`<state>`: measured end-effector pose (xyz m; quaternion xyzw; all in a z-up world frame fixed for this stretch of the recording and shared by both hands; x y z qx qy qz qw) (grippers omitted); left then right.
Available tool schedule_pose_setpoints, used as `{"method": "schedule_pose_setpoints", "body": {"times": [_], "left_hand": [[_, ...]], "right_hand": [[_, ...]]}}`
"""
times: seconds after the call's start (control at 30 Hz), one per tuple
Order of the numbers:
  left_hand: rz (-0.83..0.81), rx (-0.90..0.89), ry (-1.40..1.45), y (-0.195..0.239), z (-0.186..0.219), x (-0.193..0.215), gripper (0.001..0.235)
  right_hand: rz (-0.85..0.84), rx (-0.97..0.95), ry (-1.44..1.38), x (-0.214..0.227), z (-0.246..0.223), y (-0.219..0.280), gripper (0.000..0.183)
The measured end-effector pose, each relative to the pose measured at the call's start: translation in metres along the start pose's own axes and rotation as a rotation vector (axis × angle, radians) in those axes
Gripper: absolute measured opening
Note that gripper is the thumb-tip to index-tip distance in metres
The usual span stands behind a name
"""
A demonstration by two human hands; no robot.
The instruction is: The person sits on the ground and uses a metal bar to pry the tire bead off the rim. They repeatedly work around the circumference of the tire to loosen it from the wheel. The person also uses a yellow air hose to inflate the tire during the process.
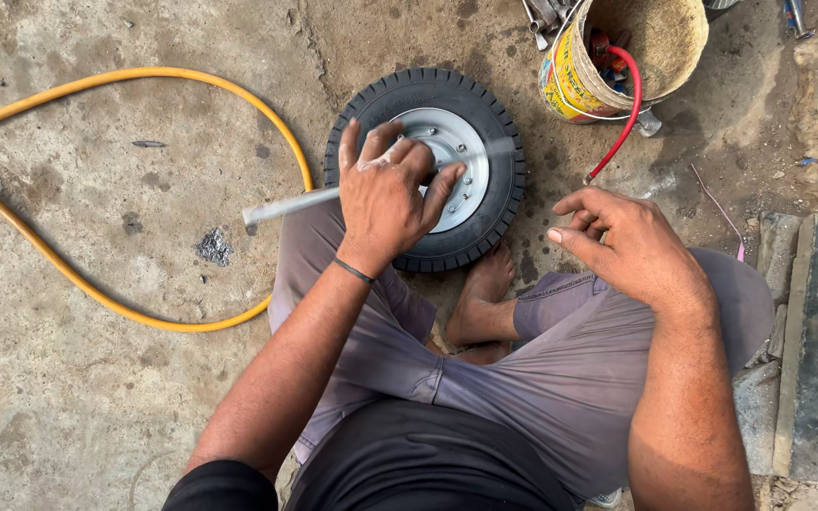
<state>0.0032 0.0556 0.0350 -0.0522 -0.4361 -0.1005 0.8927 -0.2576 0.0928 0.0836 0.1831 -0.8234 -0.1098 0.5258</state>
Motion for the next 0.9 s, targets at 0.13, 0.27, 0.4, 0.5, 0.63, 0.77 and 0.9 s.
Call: {"method": "schedule_pose_setpoints", "body": {"times": [0.13,0.27,0.4,0.5,0.63,0.77,0.9], "left_hand": [[0.408,-0.181,-0.006,0.004,-0.017,0.008,0.040],[0.599,-0.077,0.303,0.000,-0.034,0.010,0.101],[0.066,-0.452,0.203,-0.026,-0.028,-0.011,0.085],[0.053,-0.270,0.091,-0.040,-0.044,-0.015,0.102],[0.067,-0.051,0.251,-0.050,-0.048,-0.008,0.084],[0.031,-0.193,0.133,-0.025,-0.014,0.001,0.069],[0.193,0.099,0.025,-0.022,-0.006,0.010,0.045]], "right_hand": [[-0.024,-0.057,0.051,-0.003,0.000,-0.001,0.035],[-0.008,0.031,-0.007,-0.002,-0.004,0.000,0.033],[-0.009,-0.034,0.056,-0.003,0.001,-0.001,0.035],[0.015,0.012,0.061,-0.001,-0.003,0.000,0.035],[-0.006,-0.018,-0.001,-0.001,0.001,0.000,0.035],[-0.009,-0.056,0.096,-0.005,-0.001,0.000,0.037],[0.118,0.037,0.088,-0.009,-0.021,-0.011,0.038]]}}
Point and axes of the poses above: each hand's wrist, its own y-axis away from the middle knuckle, its own x-axis out of the back of the hand, z = x × y, the point moved 5 cm from there along -y, towards the middle knuckle, and after that the axes turned 14 degrees about y, right-handed, at the moved point
